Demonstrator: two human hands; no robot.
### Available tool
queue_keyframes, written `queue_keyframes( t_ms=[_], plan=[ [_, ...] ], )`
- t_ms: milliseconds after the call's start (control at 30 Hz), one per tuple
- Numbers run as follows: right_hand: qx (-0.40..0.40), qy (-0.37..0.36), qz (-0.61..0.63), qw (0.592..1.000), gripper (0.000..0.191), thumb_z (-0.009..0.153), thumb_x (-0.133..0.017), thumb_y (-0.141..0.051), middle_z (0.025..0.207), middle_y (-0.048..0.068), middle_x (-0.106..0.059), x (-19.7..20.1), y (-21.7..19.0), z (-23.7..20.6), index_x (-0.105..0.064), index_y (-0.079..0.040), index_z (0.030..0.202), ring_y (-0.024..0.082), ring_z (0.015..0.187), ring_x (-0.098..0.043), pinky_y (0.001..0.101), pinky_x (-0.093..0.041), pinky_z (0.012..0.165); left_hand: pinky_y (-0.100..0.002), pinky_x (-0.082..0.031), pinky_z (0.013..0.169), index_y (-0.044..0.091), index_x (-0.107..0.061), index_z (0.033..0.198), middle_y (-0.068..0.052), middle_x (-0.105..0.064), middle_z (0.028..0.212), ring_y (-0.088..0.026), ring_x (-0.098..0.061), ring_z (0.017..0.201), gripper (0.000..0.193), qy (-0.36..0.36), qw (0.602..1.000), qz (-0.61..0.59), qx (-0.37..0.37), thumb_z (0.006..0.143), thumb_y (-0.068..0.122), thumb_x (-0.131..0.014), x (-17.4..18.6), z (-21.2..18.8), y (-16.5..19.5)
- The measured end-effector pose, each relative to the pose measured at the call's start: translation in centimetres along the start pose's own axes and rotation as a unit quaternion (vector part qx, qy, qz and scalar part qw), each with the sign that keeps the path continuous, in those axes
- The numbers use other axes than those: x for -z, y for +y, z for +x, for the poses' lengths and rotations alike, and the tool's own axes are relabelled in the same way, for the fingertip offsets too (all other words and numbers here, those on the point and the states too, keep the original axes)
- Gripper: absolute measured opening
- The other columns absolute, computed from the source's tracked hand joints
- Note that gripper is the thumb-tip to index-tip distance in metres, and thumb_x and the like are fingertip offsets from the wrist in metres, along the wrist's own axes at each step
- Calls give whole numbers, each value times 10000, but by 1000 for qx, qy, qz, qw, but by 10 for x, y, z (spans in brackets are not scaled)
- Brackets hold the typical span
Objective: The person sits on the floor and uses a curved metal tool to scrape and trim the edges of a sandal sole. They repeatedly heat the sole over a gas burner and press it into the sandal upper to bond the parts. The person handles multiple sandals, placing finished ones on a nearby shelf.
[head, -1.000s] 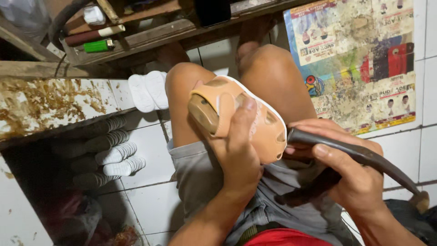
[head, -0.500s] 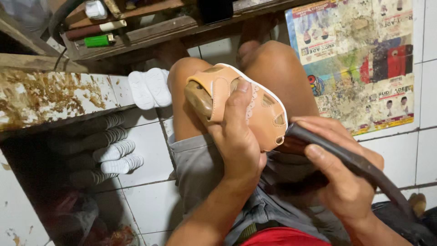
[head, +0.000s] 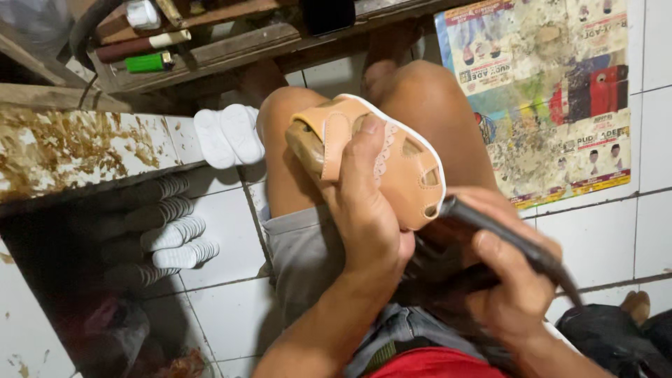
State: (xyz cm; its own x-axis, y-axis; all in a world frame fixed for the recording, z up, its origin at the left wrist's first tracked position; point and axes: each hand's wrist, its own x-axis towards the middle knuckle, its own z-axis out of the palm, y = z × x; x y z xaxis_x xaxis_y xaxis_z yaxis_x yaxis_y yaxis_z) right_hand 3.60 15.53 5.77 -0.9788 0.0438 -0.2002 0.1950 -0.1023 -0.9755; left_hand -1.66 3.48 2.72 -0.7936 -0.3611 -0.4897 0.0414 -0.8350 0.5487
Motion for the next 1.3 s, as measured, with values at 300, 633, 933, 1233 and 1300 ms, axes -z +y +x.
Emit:
queue_keyframes(
  t_ms=[300, 633, 933, 1233, 1300],
  plan=[
    [-97, -9, -34, 995, 455, 866, -603, -137, 1273, 303, -690, 45, 27, -14, -687, 184, 1178, 312, 979, -668, 339, -491, 819, -351, -411, 1125, 15, -218, 1613, -103, -470, 1440, -186, -480, 1295, 814, -50, 977, 191, -85, 938, 132, -659, 11, 4, 6],
    [-171, -84, -4, 982, 398, 890, -614, -71, 1276, 304, -676, 41, 2, 20, -694, 185, 1183, 367, 1025, -756, 429, -594, 941, -420, -443, 1183, -5, -113, 1637, -180, -424, 1497, -260, -490, 1342, 896, -117, 929, 332, -113, 975, 190, -685, 27, 0, 10],
    [-216, -124, -48, 967, 364, 877, -642, -30, 1216, 332, -686, 37, -13, 51, -712, 191, 1157, 373, 949, -738, 448, -621, 673, -408, -437, 1204, -10, -132, 1594, -185, -332, 1523, -247, -446, 1352, 860, -170, 851, 465, -177, 1004, 215, -716, 37, 3, 16],
    [-113, -201, -152, 961, 317, 851, -660, -13, 1139, 240, -724, 62, -5, 55, -756, 151, 1105, 307, 1044, -739, 362, -578, 903, -298, -544, 964, 24, -165, 1579, -143, -441, 1385, -164, -572, 1102, 833, -251, 804, 490, -226, 1017, 110, -773, 39, 7, 21],
    [-143, -215, -112, 960, 282, 867, -662, 6, 1158, 256, -719, 63, -5, 57, -767, 166, 1075, 316, 1014, -742, 365, -584, 861, -272, -551, 905, 25, -171, 1586, -138, -483, 1372, -147, -601, 1059, 812, -264, 824, 458, -203, 1033, 75, -764, 40, 7, 23]
  ],
)
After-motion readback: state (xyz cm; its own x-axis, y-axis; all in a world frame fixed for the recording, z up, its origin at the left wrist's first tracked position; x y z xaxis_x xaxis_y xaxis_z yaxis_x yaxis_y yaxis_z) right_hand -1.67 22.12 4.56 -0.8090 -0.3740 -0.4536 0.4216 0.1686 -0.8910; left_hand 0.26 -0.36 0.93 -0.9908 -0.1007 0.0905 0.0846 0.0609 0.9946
